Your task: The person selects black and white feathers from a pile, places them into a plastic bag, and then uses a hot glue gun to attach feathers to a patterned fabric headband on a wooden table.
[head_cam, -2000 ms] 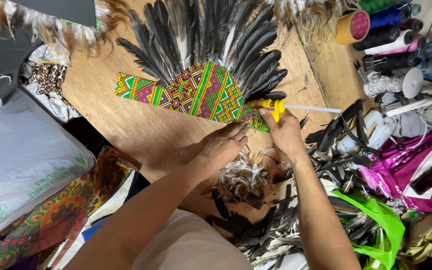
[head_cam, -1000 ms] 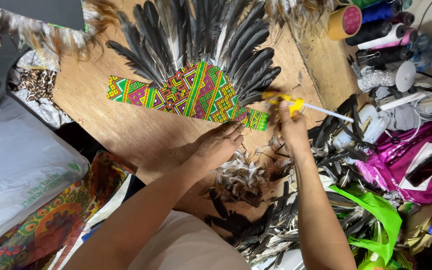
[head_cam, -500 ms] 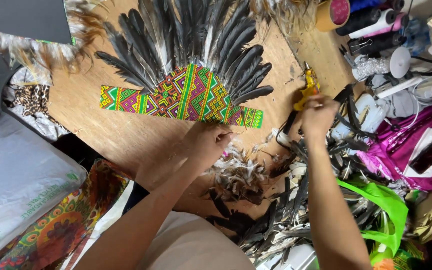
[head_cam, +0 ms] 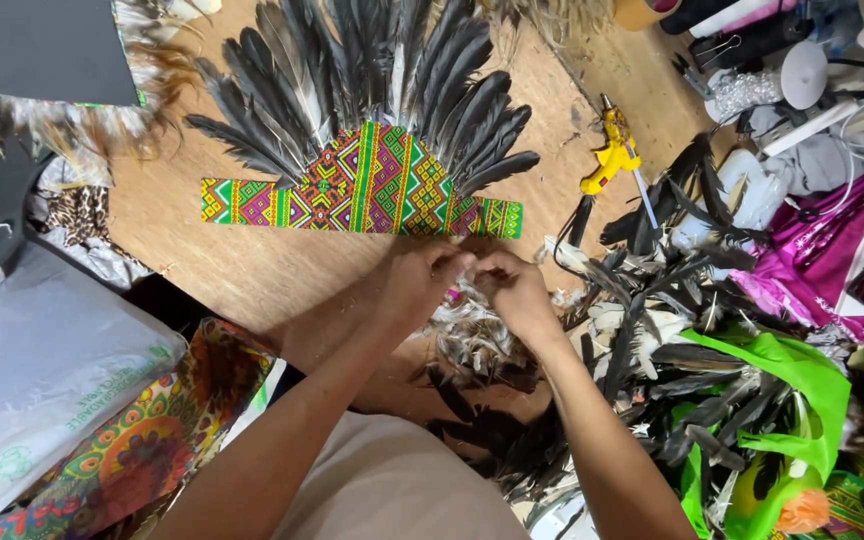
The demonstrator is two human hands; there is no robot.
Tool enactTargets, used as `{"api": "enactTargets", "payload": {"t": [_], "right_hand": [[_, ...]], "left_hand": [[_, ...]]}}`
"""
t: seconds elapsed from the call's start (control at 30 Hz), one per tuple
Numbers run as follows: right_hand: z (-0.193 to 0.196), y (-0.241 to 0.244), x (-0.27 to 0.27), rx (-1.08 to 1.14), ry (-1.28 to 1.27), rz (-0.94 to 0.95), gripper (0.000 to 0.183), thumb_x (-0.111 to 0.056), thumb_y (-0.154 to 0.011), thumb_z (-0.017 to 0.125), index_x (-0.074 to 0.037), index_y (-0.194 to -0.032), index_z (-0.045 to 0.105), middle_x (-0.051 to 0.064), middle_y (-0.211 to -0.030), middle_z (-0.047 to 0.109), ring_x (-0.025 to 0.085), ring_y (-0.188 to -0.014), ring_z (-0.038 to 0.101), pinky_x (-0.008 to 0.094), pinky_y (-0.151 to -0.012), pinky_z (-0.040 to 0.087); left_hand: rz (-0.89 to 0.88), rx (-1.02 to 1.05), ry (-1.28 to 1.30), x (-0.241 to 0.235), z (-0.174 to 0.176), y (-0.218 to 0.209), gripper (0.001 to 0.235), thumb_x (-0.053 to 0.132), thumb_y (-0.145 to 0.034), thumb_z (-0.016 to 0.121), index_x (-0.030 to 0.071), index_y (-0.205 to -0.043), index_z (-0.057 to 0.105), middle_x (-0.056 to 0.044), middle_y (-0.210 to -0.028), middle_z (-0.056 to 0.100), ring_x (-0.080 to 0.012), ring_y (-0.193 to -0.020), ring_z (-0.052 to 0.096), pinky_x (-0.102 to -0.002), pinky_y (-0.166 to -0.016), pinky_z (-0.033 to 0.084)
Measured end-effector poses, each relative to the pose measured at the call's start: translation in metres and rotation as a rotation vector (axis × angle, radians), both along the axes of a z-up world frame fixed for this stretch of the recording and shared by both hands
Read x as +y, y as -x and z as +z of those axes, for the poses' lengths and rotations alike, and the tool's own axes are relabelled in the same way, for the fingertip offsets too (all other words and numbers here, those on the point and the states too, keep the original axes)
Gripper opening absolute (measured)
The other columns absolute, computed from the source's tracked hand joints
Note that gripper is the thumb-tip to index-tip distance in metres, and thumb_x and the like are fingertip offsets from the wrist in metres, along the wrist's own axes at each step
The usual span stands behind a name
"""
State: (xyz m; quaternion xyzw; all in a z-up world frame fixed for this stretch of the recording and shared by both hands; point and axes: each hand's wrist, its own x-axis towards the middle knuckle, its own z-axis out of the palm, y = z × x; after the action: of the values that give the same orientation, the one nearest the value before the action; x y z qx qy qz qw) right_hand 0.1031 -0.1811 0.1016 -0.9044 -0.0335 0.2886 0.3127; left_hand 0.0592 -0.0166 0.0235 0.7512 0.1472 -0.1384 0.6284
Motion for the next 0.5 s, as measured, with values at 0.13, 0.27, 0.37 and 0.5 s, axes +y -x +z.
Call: {"api": "enactTargets", "payload": {"t": [0.13, 0.27, 0.37, 0.5], "right_hand": [[-0.015, -0.003, 0.001, 0.385, -0.534, -0.765, 0.014, -0.011, -0.092, 0.086, -0.009, -0.105, 0.081, 0.006, -0.094, 0.073, 0.015, -0.083, 0.074, 0.026, -0.083, 0.064], [-0.014, 0.002, 0.008, 0.546, -0.754, -0.933, 0.007, -0.012, -0.097, 0.082, -0.011, -0.1, 0.077, 0.005, -0.084, 0.076, 0.012, -0.076, 0.076, 0.026, -0.081, 0.066], [-0.03, 0.006, 0.002, 0.614, -0.787, -0.959, 0.012, -0.009, -0.093, 0.082, -0.011, -0.1, 0.072, 0.004, -0.083, 0.077, 0.014, -0.076, 0.077, 0.031, -0.087, 0.066], [-0.033, 0.003, -0.001, 0.647, -0.855, -0.997, 0.01, -0.01, -0.096, 0.08, -0.015, -0.096, 0.071, 0.003, -0.082, 0.076, 0.016, -0.08, 0.078, 0.033, -0.089, 0.066]], "left_hand": [[0.113, 0.207, 0.103, 0.001, 0.005, 0.008, 0.04, 0.052, -0.103, 0.075, 0.017, -0.118, 0.085, -0.009, -0.098, 0.084, -0.0215, -0.095, 0.08, -0.04, -0.082, 0.064], [0.168, 0.21, 0.347, -0.015, -0.006, 0.012, 0.037, 0.04, -0.1, 0.085, 0.007, -0.119, 0.085, -0.015, -0.094, 0.083, -0.022, -0.087, 0.078, -0.038, -0.077, 0.065], [0.205, 0.246, 0.478, -0.015, -0.002, 0.011, 0.034, 0.031, -0.103, 0.083, 0.003, -0.121, 0.084, -0.017, -0.099, 0.083, -0.0242, -0.094, 0.078, -0.038, -0.08, 0.065], [0.201, 0.205, 0.441, -0.009, 0.006, 0.004, 0.028, 0.021, -0.1, 0.079, 0.001, -0.119, 0.083, -0.02, -0.103, 0.082, -0.0248, -0.099, 0.076, -0.039, -0.085, 0.064]]}}
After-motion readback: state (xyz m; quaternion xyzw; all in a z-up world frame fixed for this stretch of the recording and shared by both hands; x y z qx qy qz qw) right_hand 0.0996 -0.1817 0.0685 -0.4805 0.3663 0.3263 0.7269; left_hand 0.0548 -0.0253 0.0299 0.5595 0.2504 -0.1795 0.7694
